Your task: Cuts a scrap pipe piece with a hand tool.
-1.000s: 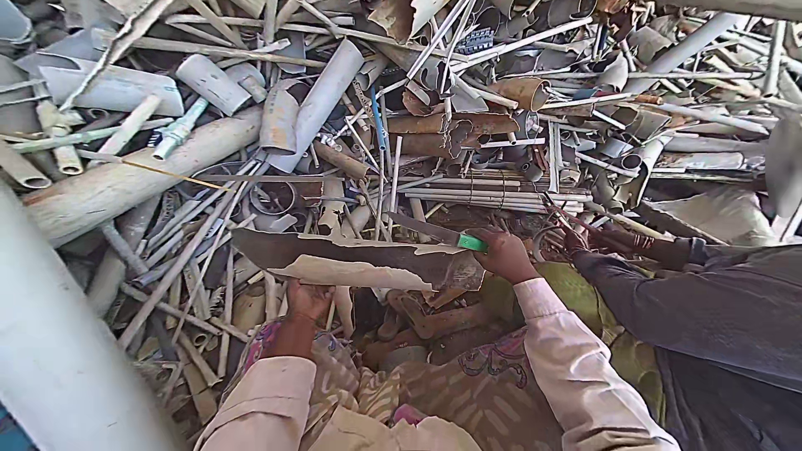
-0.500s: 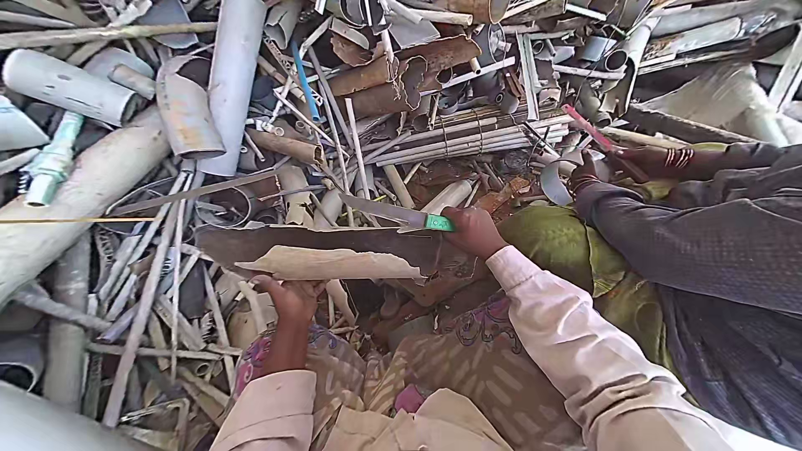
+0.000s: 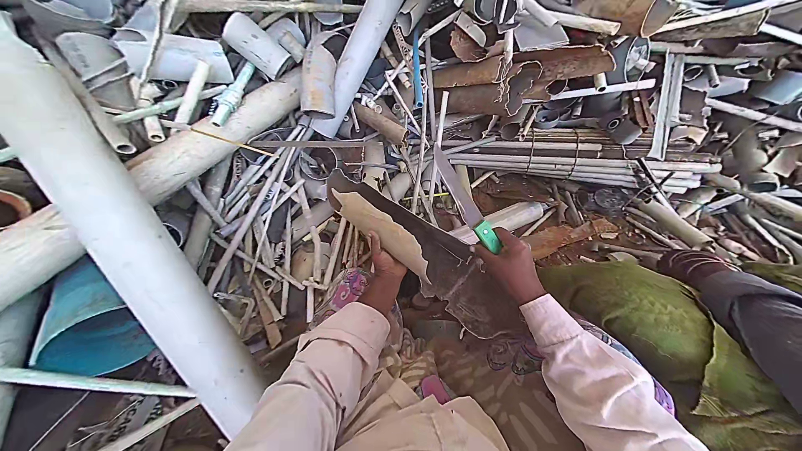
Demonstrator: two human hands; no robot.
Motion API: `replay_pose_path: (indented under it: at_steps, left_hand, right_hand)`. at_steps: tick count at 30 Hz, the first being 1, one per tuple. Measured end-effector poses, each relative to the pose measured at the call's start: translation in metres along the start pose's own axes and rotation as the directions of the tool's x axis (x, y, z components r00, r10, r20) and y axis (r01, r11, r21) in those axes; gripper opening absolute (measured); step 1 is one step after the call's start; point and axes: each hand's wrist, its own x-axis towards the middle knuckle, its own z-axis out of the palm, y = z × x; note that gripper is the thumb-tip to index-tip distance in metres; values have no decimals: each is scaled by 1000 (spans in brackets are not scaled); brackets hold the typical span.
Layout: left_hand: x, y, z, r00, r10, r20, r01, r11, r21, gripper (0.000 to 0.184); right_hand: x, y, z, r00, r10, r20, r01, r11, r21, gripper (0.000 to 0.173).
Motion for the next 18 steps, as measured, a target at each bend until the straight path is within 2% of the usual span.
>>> replay_pose_path:
  at_steps: [4, 6, 8, 11, 14, 16, 18]
  left_hand:
    - [38, 18, 16, 998, 59, 17, -58, 997, -49, 60]
    - [55, 28, 22, 999, 48, -1, -48, 997, -61, 60]
    - [67, 33, 20, 999, 26, -28, -28, 997, -77, 58]
    - [75, 29, 16, 998, 25, -65, -29, 998, -60, 51]
    - [77, 20, 13, 996, 62, -67, -63, 998, -14, 55]
    - [76, 17, 14, 998, 44, -49, -45, 999, -18, 62]
    - [68, 15, 13, 996, -80, -28, 79, 997, -7, 69]
  right_hand:
    - [-13, 14, -12, 982, -106, -154, 132, 977, 168, 43]
    - [-18, 20, -15, 976, -177, -130, 198, 964, 178, 48]
    - [-23, 22, -13, 985, -170, -37, 172, 983, 63, 50]
    - [-25, 14, -5, 980, 47, 193, -4, 976, -217, 47]
    - [-14, 3, 5, 888, 297, 351, -94, 865, -494, 47]
    - [-6, -1, 10, 860, 345, 377, -74, 814, -576, 48]
    - [-2, -6, 15, 866, 343, 364, -67, 801, -595, 47]
